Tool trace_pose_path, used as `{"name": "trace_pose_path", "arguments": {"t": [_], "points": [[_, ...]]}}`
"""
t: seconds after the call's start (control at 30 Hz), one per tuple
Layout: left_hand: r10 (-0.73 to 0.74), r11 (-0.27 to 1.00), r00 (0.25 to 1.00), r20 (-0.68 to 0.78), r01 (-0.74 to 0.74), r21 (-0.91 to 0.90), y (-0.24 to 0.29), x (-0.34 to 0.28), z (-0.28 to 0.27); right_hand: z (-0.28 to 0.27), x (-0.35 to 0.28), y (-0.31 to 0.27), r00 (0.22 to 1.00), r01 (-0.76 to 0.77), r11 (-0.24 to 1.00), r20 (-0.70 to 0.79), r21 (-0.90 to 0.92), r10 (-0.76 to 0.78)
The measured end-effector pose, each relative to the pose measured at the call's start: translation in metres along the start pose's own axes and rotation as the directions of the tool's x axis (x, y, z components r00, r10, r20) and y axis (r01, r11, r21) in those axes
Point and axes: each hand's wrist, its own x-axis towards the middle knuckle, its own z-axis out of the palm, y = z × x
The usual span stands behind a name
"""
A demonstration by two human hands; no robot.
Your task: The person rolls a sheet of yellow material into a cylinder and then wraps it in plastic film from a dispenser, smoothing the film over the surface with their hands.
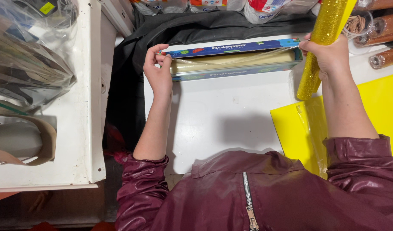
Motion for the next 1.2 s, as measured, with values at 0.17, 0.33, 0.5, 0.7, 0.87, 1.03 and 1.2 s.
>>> {"name": "trace_pose_path", "arguments": {"t": [0.17, 0.33, 0.5, 0.7, 0.87, 1.03, 1.2], "points": [[-0.013, 0.999, 1.0, 0.014, 0.013, -0.034, 0.016, 0.004, 0.0, -0.007, -0.002, -0.001, 0.999, 0.052, 0.992, -0.021, 0.111, -0.05], [-0.028, 0.997, 0.999, 0.032, 0.03, -0.068, 0.036, 0.014, 0.0, -0.013, 0.0, -0.01, 0.997, 0.079, 0.967, -0.024, 0.244, -0.075], [0.03, 0.995, 0.995, 0.097, -0.021, -0.099, 0.059, 0.023, 0.002, -0.016, -0.004, -0.029, 0.987, 0.141, 0.949, -0.113, 0.281, -0.113], [0.1, 0.983, 0.989, 0.11, -0.081, -0.166, 0.061, 0.042, 0.007, -0.024, 0.018, -0.029, 0.949, 0.304, 0.901, -0.175, 0.31, -0.261], [0.156, 0.96, 0.985, 0.075, -0.134, -0.245, 0.068, 0.062, 0.017, -0.037, 0.058, -0.018, 0.938, 0.313, 0.828, -0.286, 0.465, -0.194], [0.184, 0.91, 0.983, 0.0, -0.17, -0.378, 0.097, 0.064, 0.026, -0.093, 0.034, 0.002, 0.95, 0.262, 0.864, -0.273, 0.43, -0.153], [0.282, 0.937, 0.958, 0.046, -0.265, -0.229, 0.133, 0.02, 0.011, -0.127, 0.012, 0.006, 0.982, 0.146, 0.955, -0.153, 0.258, -0.108]]}}
